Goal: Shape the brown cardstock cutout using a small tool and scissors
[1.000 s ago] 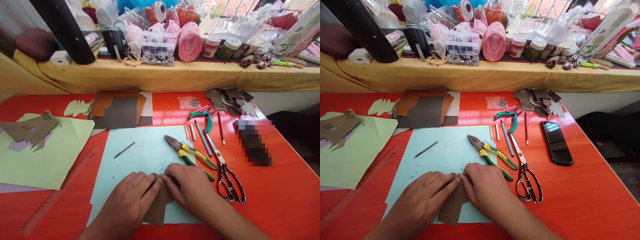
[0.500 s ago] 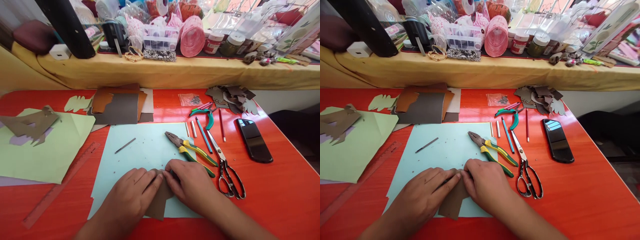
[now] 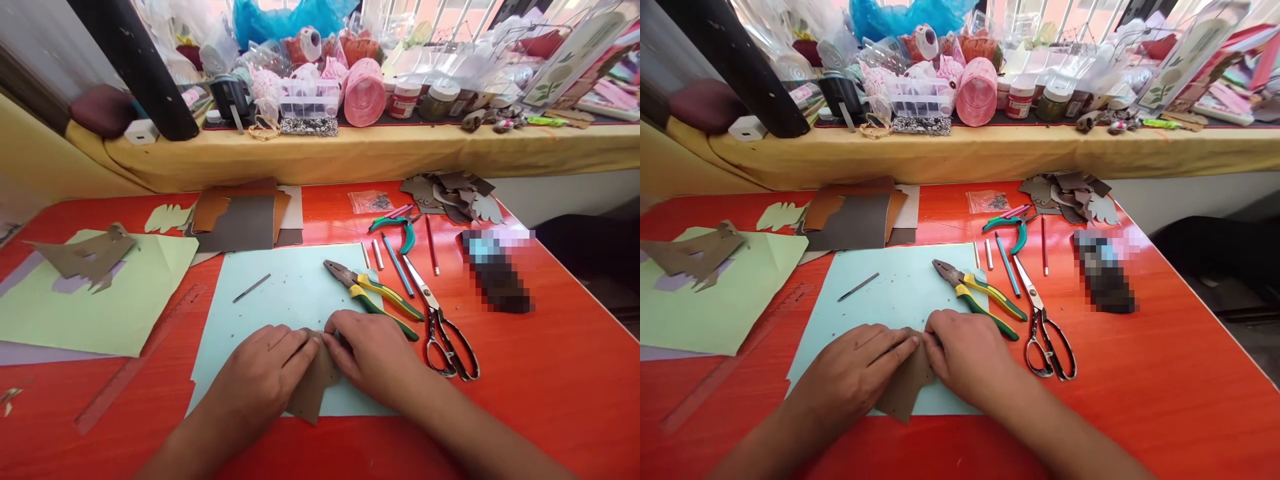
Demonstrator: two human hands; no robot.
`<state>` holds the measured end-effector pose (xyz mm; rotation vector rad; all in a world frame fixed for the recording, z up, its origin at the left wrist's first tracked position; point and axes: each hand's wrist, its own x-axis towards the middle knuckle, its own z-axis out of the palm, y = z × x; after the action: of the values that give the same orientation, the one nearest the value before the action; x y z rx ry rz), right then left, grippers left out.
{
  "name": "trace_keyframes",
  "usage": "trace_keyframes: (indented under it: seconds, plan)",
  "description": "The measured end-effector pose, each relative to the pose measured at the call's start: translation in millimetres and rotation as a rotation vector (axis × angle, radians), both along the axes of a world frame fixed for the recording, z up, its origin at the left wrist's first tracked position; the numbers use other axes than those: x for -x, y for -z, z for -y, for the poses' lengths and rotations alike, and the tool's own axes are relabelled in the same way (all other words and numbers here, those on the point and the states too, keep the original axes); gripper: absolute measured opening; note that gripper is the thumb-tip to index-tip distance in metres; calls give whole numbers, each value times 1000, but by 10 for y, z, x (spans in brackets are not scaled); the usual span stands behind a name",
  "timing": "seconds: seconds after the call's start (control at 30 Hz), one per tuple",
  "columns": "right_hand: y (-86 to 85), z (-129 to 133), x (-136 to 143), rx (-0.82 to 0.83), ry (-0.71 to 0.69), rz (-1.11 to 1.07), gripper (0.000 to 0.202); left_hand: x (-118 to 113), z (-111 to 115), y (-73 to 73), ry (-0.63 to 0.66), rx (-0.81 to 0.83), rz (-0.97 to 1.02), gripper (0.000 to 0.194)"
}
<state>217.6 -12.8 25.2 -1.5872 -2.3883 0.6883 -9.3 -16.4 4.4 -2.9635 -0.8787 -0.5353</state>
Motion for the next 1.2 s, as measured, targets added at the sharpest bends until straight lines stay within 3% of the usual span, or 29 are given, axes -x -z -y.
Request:
trace_keyframes:
  seconds: [1.2]
  plan:
    - [-2, -21, 4, 39, 0, 6, 13, -76, -26, -45, -56, 7, 115, 25]
